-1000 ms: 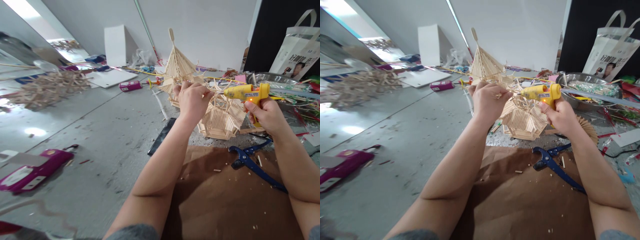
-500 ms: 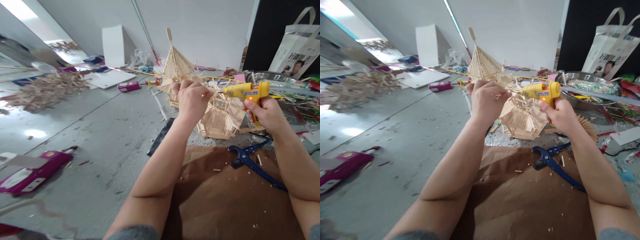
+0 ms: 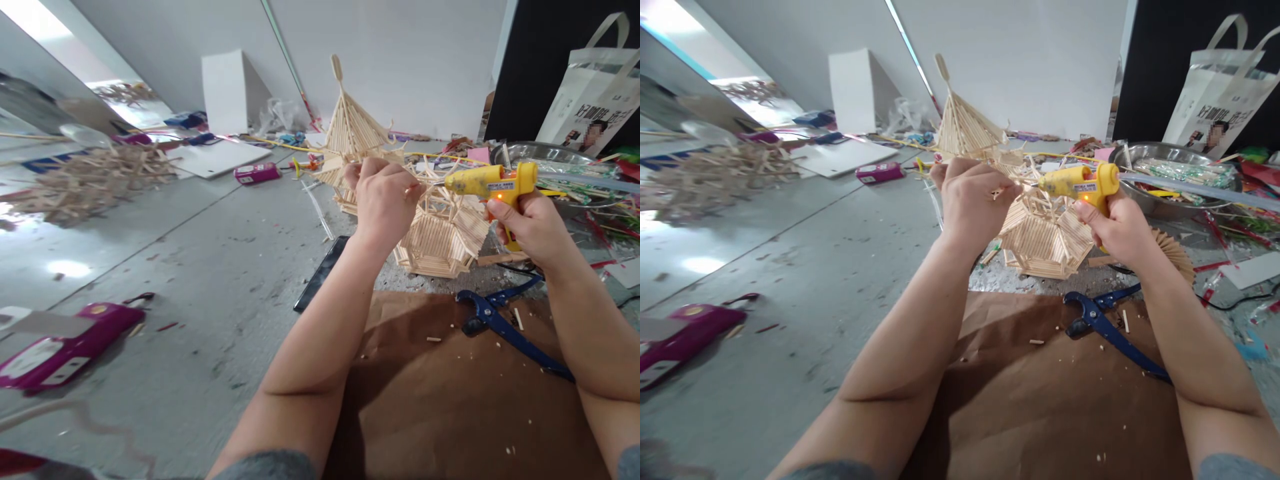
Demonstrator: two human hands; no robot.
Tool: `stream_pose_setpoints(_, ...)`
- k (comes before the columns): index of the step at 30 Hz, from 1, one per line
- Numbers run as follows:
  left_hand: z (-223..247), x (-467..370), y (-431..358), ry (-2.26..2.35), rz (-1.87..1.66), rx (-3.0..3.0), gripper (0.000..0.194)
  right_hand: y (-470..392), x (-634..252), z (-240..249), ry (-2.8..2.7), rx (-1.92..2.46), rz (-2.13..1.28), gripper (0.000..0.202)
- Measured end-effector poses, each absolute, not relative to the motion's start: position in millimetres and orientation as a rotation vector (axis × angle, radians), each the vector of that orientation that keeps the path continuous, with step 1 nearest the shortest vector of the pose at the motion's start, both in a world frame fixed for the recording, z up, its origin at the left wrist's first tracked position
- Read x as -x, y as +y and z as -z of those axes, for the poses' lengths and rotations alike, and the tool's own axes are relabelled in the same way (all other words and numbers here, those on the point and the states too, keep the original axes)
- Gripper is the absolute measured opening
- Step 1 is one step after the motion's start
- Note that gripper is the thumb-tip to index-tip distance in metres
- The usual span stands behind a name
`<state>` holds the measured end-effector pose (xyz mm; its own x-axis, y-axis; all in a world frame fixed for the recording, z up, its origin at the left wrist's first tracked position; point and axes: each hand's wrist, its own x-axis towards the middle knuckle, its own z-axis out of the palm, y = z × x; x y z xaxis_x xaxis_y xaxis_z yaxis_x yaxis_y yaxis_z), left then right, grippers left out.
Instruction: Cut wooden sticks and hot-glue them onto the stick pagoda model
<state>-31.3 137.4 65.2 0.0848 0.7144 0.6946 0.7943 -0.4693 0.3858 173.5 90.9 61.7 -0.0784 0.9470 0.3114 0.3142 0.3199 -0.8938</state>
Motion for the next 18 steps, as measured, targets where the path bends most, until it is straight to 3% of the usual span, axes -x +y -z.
stream_pose_setpoints(18, -63.8, 31.7, 138.2, -1.505, 1.235, 2.228, 0.015, 96.6, -169.1, -50.2, -1.642, 1.105, -0.815, 0.028)
